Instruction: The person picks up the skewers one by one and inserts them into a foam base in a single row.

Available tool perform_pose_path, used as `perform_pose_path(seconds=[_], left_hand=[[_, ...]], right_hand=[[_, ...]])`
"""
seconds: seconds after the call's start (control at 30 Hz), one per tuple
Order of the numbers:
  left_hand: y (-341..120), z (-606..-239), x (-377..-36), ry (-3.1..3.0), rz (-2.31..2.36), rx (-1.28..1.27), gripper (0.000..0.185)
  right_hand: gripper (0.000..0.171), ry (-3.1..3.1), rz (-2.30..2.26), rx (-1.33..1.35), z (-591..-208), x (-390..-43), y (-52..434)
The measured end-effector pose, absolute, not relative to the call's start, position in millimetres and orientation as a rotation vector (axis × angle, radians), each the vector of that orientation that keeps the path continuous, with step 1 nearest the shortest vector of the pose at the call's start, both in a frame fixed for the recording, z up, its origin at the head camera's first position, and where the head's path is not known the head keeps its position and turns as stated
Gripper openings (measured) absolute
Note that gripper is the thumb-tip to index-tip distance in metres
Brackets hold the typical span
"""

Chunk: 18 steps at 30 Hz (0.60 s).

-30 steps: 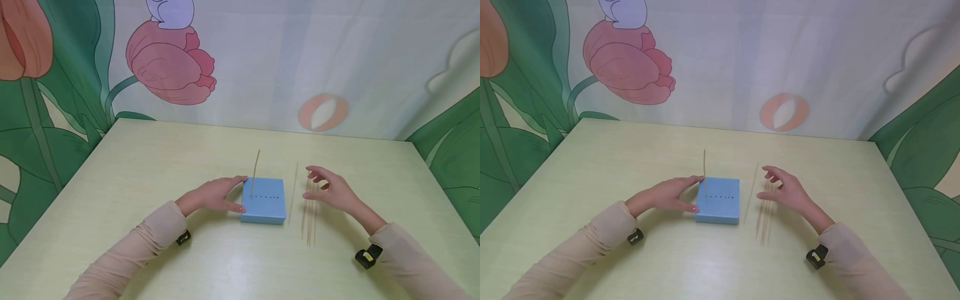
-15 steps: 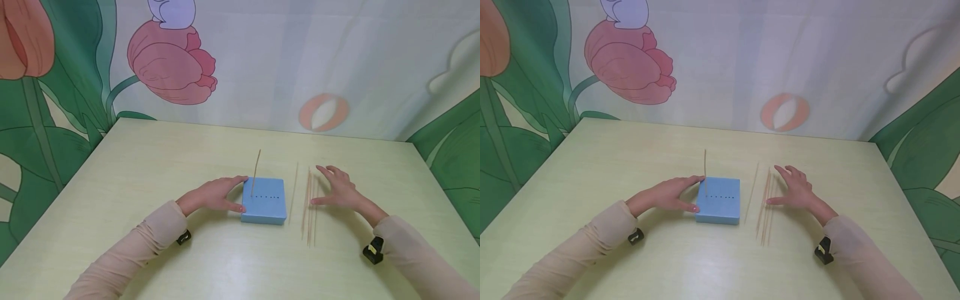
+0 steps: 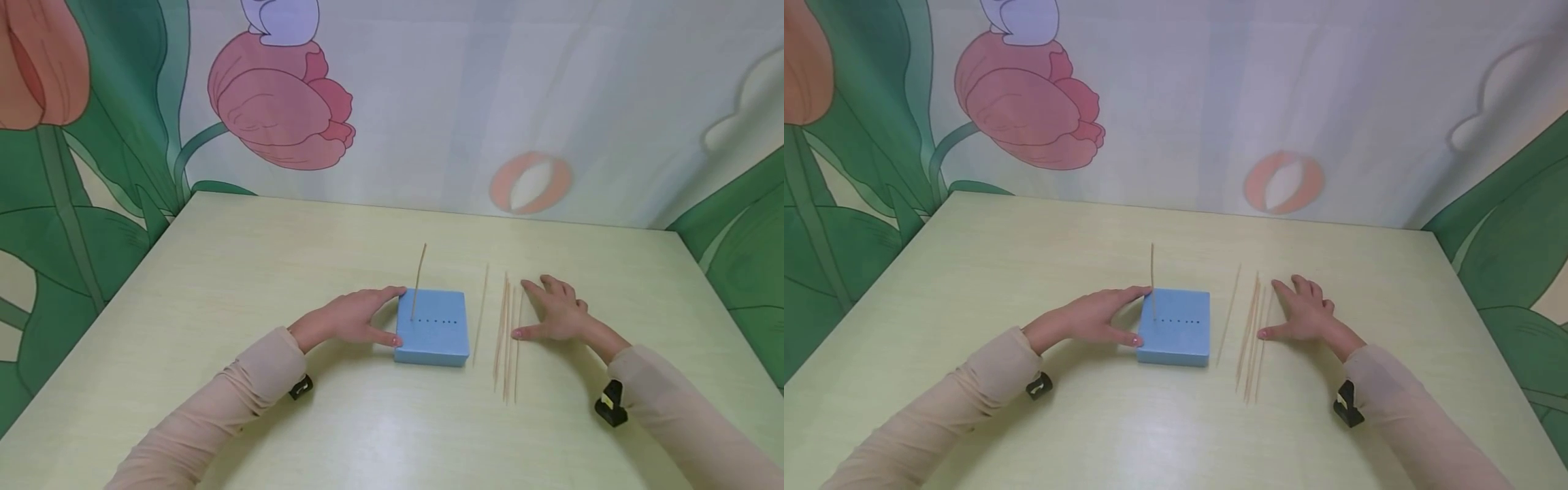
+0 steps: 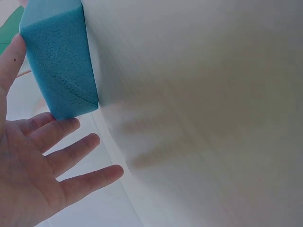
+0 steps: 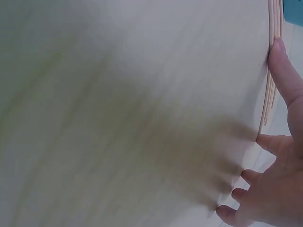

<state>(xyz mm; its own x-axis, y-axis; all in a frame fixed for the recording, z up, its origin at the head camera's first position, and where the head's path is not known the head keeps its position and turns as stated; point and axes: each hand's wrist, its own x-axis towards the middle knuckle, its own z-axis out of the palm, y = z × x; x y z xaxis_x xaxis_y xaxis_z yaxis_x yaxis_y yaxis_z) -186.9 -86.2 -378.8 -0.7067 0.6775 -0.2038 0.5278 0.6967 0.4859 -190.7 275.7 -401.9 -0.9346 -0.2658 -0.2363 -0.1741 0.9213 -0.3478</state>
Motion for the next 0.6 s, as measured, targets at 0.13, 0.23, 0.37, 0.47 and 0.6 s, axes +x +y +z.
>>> perform_pose_path(seconds=[0.13,0.23,0.37,0.47,0.6], left_hand=[[-86.0,-378.2,-186.8,2.535,0.566,0.938,0.085],[-85.7,-377.9,-186.3,2.529,0.571,0.934,0.085],[-85.6,-378.1,-186.1,2.526,0.573,0.938,0.085],[-85.9,-378.0,-186.3,2.531,0.568,0.933,0.086],[-86.1,-378.1,-186.5,2.533,0.565,0.922,0.086]], right_hand=[[0.103,2.812,-0.513,-0.333,-402.7,-191.2,275.6],[0.098,2.843,-0.555,-0.353,-403.9,-191.8,276.2],[0.093,2.914,-0.613,-0.384,-403.6,-191.5,276.4],[0.097,2.925,-0.597,-0.368,-402.6,-190.6,276.7],[0.105,2.87,-0.497,-0.318,-402.5,-189.6,278.0]])
